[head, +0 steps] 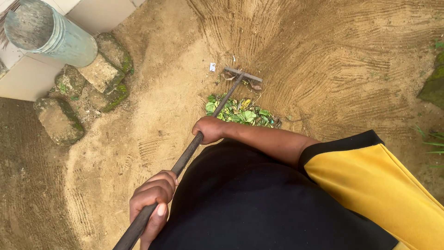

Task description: Raking fallen leaves and debris into a pile on a sandy yard surface.

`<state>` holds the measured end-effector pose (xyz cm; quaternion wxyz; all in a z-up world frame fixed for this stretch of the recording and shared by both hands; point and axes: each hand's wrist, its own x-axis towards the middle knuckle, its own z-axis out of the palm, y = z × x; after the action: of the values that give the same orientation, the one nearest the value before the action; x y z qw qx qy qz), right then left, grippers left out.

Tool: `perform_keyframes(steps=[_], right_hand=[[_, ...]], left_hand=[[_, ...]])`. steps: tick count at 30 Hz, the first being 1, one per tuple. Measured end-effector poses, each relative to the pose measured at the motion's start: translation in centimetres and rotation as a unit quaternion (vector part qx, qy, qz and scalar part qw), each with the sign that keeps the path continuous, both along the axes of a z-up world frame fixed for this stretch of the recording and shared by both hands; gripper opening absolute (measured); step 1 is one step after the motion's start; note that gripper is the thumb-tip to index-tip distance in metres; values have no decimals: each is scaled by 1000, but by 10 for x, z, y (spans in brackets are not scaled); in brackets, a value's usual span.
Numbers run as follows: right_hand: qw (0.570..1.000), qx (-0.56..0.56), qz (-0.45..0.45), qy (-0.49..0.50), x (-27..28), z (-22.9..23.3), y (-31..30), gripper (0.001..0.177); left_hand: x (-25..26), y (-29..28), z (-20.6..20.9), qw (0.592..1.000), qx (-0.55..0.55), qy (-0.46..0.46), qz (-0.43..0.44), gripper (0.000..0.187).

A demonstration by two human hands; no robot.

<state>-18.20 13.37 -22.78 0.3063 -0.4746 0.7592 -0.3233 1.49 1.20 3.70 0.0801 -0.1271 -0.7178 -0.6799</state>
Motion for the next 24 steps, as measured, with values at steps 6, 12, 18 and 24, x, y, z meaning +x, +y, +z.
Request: perform_keyframes(steps=[6, 12, 18, 24], right_hand=[[998, -65, -2, -28, 61, 44, -34, 28], [996, -86, -26, 12, 113, 37, -49, 27], [996, -84, -26, 32, 119, 48, -50, 24], [997, -44, -21, 60, 86, 64, -40, 43]], left_hand=[[52, -39, 34, 999, 15, -28, 24, 42], [86, -82, 30, 991, -12, -4, -132, 46], [97, -91, 28, 984, -7, 33, -174, 47], [80, -77, 22, 983, -48, 52, -170, 47]])
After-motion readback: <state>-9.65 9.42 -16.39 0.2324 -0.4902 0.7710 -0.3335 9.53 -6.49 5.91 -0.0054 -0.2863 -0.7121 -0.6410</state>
